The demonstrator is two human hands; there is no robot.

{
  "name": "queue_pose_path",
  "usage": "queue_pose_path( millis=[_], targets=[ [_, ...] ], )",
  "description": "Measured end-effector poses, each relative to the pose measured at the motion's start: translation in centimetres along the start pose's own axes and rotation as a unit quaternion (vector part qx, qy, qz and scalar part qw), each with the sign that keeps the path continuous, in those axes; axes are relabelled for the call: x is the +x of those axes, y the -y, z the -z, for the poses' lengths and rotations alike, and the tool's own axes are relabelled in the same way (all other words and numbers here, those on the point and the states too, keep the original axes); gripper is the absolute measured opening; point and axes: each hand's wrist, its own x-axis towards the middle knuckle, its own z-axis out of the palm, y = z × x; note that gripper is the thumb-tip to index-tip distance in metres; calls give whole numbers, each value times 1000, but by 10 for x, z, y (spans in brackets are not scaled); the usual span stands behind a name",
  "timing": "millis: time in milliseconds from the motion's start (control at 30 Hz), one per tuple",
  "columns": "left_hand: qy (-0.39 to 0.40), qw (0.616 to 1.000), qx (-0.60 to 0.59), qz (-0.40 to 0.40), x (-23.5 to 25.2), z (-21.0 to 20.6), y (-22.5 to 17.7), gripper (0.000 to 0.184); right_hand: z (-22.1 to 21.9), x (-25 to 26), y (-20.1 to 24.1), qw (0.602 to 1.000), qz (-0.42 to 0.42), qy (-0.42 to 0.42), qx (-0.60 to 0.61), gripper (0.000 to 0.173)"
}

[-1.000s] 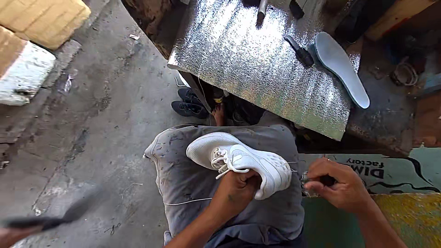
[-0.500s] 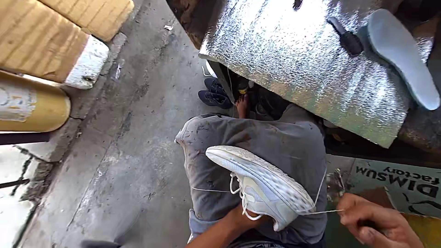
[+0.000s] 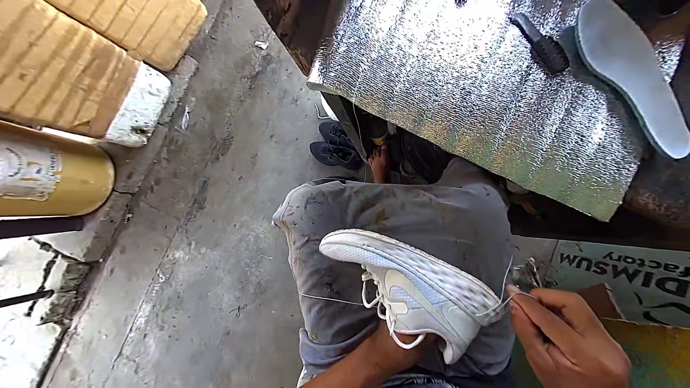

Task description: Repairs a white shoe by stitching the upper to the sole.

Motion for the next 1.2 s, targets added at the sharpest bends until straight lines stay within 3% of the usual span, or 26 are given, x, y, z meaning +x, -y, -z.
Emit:
queue_pose_path(
  millis=[167,333,400,533,633,700,767,900,1033,1100,1200],
  targets=[
    [30,999,35,-7,-2,-2,-8,13,4,18,8,997,-21,29,-70,24],
    [56,998,9,-13,-9,2,-1,17,7,22,2,971,19,186,-152,37],
    [74,997,16,-14,-15,4,7,19,9,24,-2,962,34,231,-143,33],
    [84,995,-54,20,5,27,10,22,24,20,-27,959,2,272,77,23],
    [70,992,-34,-96,26,58,15,10,47,10,-41,890,-14,336,308,10],
    [85,984,-55,-149,33,81,14,8,52,-6,-55,861,-46,368,349,9],
    [131,972,-119,-157,41,101,12,5,45,-28,-78,865,-106,375,317,12],
    [179,944,-228,-155,55,120,16,5,20,-77,-160,902,-209,358,119,18],
    [173,947,-236,-133,60,120,13,6,26,-121,-238,903,-347,250,-32,27],
    [154,964,-191,-108,64,112,6,9,30,-110,-230,915,-362,172,-45,45],
    [122,991,-56,-8,73,81,-20,16,29,-57,-137,972,-214,77,53,64]
  ],
)
